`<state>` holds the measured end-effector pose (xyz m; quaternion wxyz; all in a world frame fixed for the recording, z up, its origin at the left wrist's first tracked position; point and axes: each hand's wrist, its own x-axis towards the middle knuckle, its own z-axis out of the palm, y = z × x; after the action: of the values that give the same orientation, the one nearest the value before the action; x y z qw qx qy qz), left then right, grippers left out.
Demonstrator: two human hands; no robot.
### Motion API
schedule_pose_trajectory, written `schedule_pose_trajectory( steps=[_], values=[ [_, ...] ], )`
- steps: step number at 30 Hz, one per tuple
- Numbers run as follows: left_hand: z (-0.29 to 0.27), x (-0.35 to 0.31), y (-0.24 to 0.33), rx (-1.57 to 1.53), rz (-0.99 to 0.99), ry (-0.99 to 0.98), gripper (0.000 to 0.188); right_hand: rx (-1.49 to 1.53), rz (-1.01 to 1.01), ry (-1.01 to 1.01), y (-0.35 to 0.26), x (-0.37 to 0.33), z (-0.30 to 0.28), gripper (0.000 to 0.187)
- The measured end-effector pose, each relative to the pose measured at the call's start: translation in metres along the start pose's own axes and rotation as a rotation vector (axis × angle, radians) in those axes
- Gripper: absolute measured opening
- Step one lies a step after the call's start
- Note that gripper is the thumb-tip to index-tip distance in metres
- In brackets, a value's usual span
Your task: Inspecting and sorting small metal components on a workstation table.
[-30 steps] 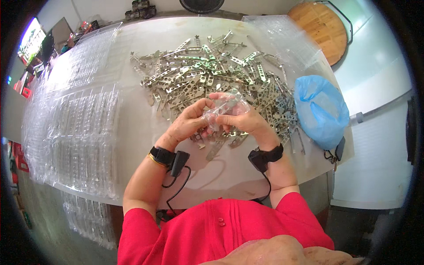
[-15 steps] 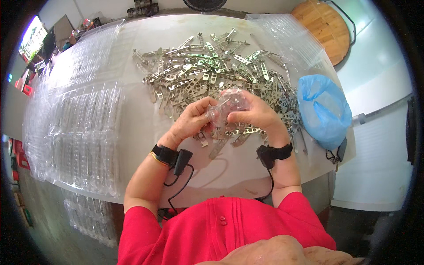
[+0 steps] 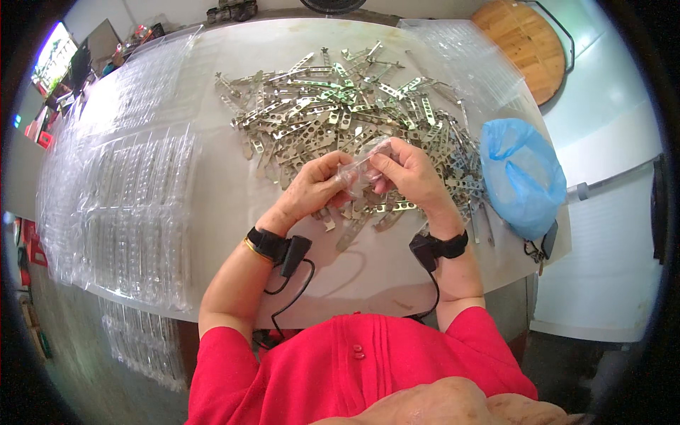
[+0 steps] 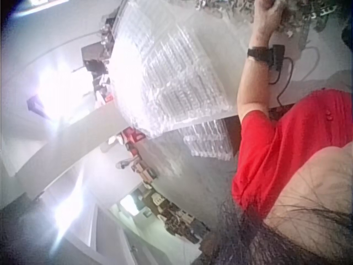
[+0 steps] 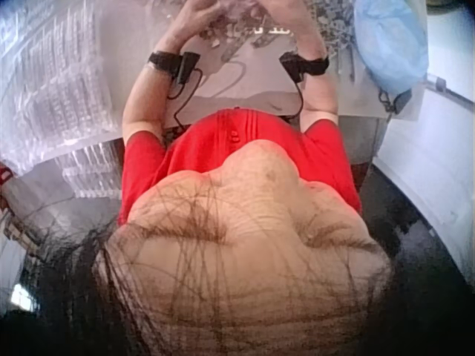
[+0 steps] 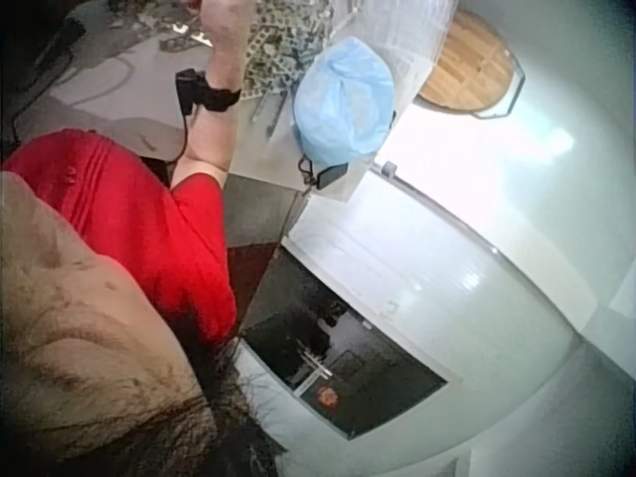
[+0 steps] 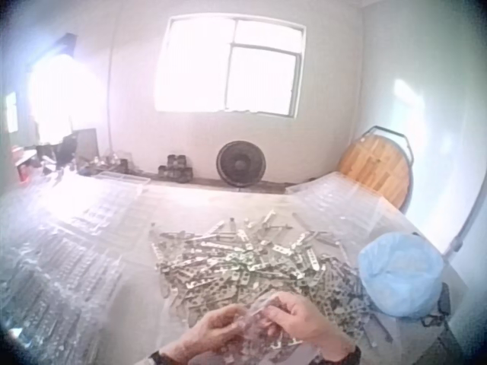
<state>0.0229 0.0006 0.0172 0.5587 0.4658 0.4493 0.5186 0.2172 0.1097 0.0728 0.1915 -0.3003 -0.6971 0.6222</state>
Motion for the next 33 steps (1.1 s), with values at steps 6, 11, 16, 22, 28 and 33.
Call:
schedule_pose_trajectory(
  steps=[6,11,16,22,28,33],
  values=[
    [-0.01,0.003,-0.007,-0.034,0.126,0.067,0.033,0.036,0.034,0.069,-0.004,-0.001,-0.003,0.019],
    [-0.011,0.0,-0.001,-0.076,0.12,0.128,0.029,0.039,0.046,0.093,-0.002,0.0,-0.006,0.019],
    [-0.01,0.001,-0.003,-0.231,0.092,0.165,0.028,0.063,0.028,0.126,-0.006,-0.001,-0.012,0.021],
    [-0.011,0.005,-0.006,-0.206,0.062,0.198,0.028,0.104,-0.018,0.151,-0.008,-0.001,-0.012,0.021],
    [-0.014,0.002,-0.004,-0.297,0.059,0.11,0.027,0.153,0.007,0.158,-0.006,0.0,-0.012,0.022],
    [-0.016,0.002,-0.002,-0.392,0.02,0.012,0.03,0.22,0.009,0.165,0.003,0.004,-0.012,0.023]
  ],
)
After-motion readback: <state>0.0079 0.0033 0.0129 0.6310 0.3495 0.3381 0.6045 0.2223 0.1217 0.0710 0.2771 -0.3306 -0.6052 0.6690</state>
